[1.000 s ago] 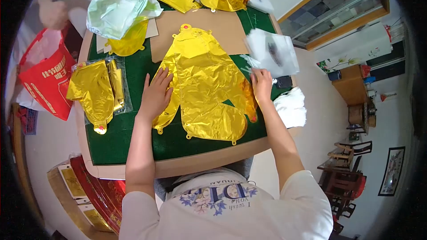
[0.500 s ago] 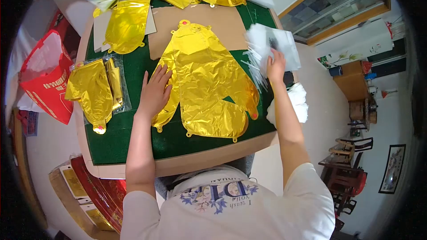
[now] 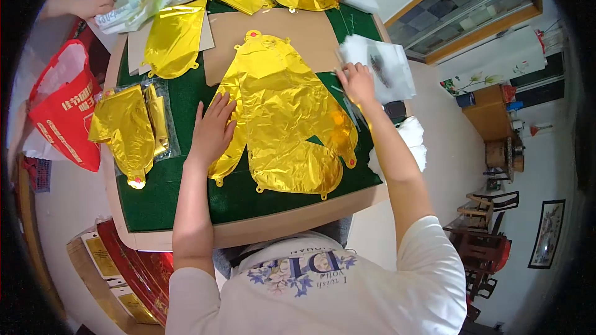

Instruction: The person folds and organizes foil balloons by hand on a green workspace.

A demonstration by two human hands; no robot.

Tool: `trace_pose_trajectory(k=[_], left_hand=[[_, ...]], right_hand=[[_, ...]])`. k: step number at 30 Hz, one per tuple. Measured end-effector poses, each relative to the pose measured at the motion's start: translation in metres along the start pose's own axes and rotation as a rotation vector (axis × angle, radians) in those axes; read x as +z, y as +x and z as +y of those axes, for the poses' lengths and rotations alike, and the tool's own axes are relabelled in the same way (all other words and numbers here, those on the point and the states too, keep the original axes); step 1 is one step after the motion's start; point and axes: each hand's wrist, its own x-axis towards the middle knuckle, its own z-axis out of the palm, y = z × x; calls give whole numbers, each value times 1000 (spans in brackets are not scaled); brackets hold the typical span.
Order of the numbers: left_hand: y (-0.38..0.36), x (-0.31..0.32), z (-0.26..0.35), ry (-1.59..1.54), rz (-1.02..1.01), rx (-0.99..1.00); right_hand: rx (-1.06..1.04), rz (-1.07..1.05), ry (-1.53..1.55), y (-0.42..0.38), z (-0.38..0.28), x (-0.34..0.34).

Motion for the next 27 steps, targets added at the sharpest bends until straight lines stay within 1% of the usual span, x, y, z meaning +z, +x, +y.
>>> trace_pose_trajectory(k=[2, 3, 6, 12, 14, 18, 19, 20, 22, 23, 25, 26, 27], left_hand=[[-1, -2, 2, 0, -13, -6], [1, -3, 3, 3, -20, -14], [1, -3, 2, 18, -42, -20], [2, -2, 2, 19, -34, -18], [1, 0, 1, 27, -25, -11], [1, 0, 1, 17, -28, -16], [2, -1, 2, 13, -33, -21], [2, -1, 2, 13, -34, -21], [2, 0, 1, 27, -31, -16], [2, 0, 1, 27, -32, -15], [2, 1, 0, 17, -26, -8], [2, 1, 0, 16, -25, -7], [3, 1, -1, 18, -30, -9]], right_hand=[[20, 79, 26, -16, -16, -9], [10, 103, -30, -23, -18, -6], [47, 131, -62, -40, -21, -5], [81, 186, -7, -75, -20, -20], [137, 194, -19, -88, -16, -28], [174, 161, -15, -112, 2, -33], [226, 84, -41, -116, 3, -38], [226, 83, -41, -119, 5, -42], [234, -9, 42, -122, 8, -51], [235, -10, 42, -122, 9, -55], [243, -9, 179, -118, 13, -61], [243, -9, 177, -116, 19, -62], [175, 60, 151, -114, 29, -60]])
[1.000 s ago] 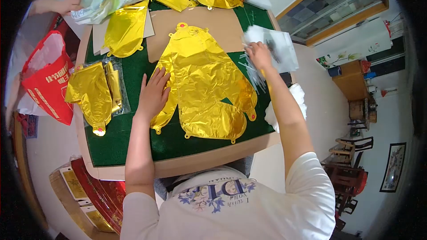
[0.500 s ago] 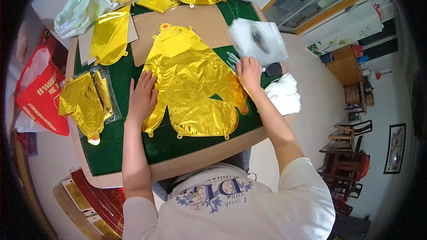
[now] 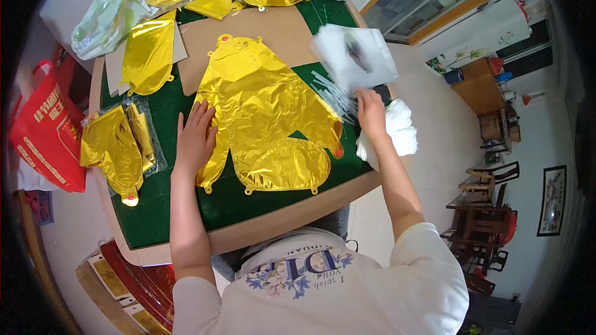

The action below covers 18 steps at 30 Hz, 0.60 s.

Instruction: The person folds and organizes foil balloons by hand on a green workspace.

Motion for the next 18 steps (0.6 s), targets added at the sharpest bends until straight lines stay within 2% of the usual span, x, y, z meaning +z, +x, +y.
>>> trace_pose_trajectory(k=[1, 3, 5, 6, 7, 9, 10, 12, 16, 18], left_hand=[[0, 0, 0, 2, -4, -2], [0, 0, 0, 5, -3, 3], [0, -3, 2, 9, 0, 7], [0, -6, 4, 4, -23, -15], [0, -7, 5, -2, -44, -38], [0, -7, 5, -1, -33, -32], [0, -6, 5, 1, -28, -26], [0, -4, 4, -1, -27, -28], [0, -4, 3, 3, -32, -27], [0, -1, 1, 6, -17, -11]], right_hand=[[-74, 65, -18, 4, 10, 1], [-88, 57, -89, 10, 25, 5], [-131, -36, -288, 19, 36, 5], [-116, -120, -277, 23, 36, 2], [-118, -118, -278, 25, 35, 0], [-122, -178, -97, 30, 32, -1], [-123, -179, -97, 32, 33, 1], [13, -163, -21, 38, 33, 6], [34, -147, -35, 49, 37, 12], [2, -217, -13, 54, 36, 13]])
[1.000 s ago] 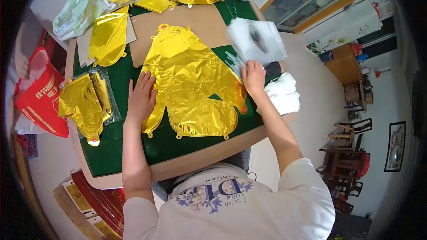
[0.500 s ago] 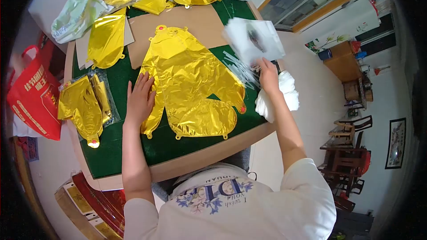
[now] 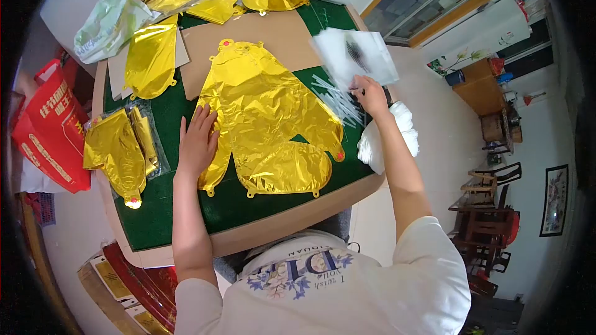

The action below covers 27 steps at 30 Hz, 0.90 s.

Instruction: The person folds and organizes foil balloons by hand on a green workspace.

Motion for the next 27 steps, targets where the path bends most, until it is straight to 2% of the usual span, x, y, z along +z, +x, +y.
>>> trace_pose_trajectory(k=[1, 3, 5, 7, 15, 17, 20, 23, 25, 27], left_hand=[[0, 1, -1, 0, 15, 14], [0, 1, -1, -1, 16, 9], [1, -1, 1, -2, 17, 14], [1, -3, 3, -5, -20, -19], [1, -3, 2, -26, -1, -12], [2, -4, 3, -28, -6, -14], [1, -6, 3, -23, -4, -3], [1, -3, 2, -13, 0, -2], [1, -3, 1, -5, -3, -2], [2, -5, 3, -10, -29, -18]], right_hand=[[-5, 0, 0, -1, -6, -1], [-74, 263, 34, -16, -28, -3], [-95, 250, 119, -31, -59, -9], [-76, 219, 70, -42, -71, -6], [-96, 186, 149, -48, -64, 15], [-86, 260, 138, -42, -64, 15], [-38, 259, 153, -41, -61, 8], [-6, 332, 69, -39, -37, 10], [57, 262, 37, -42, -28, 6], [161, 76, -176, -46, -20, 3]])
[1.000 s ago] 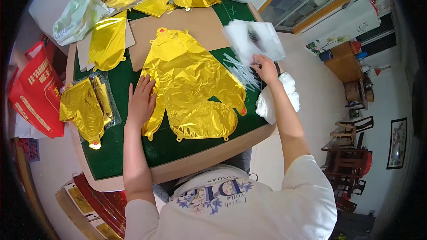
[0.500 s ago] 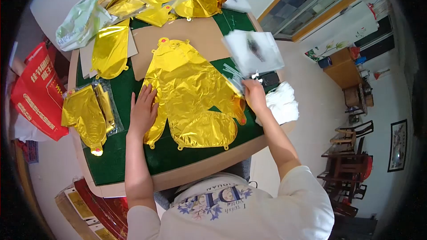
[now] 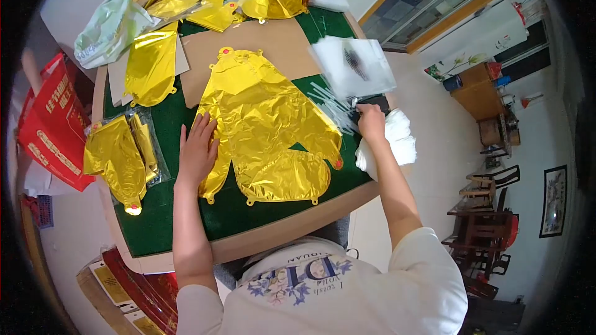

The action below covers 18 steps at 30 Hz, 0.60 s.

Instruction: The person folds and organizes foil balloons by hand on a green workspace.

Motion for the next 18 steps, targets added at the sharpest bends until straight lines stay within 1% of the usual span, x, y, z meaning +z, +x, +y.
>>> trace_pose_trajectory(k=[2, 4, 5, 7, 8, 10, 11, 14, 18], left_hand=[[1, 0, 0, -3, -21, -19], [0, 1, -1, 3, 0, -3], [0, 0, -1, 4, -4, 0], [1, 0, 0, 6, -7, -6], [0, 1, 1, 5, -10, -3], [0, 1, 0, -3, 5, -1], [0, 1, -1, -3, 4, -6], [0, 2, -1, -2, 10, 7], [0, 2, -2, 3, 23, 13]], right_hand=[[9, 19, 16, 0, 10, 8], [-28, 142, 36, 0, 7, 3], [-23, 140, 36, 0, 6, 2], [-63, 109, -99, 0, 0, -1], [-59, 108, -100, -2, -3, -3], [-102, 219, 78, 1, -15, -9], [-172, 233, 170, -2, -23, -11], [-341, 112, 306, -20, -62, -30], [-293, 94, 330, -19, -61, -2]])
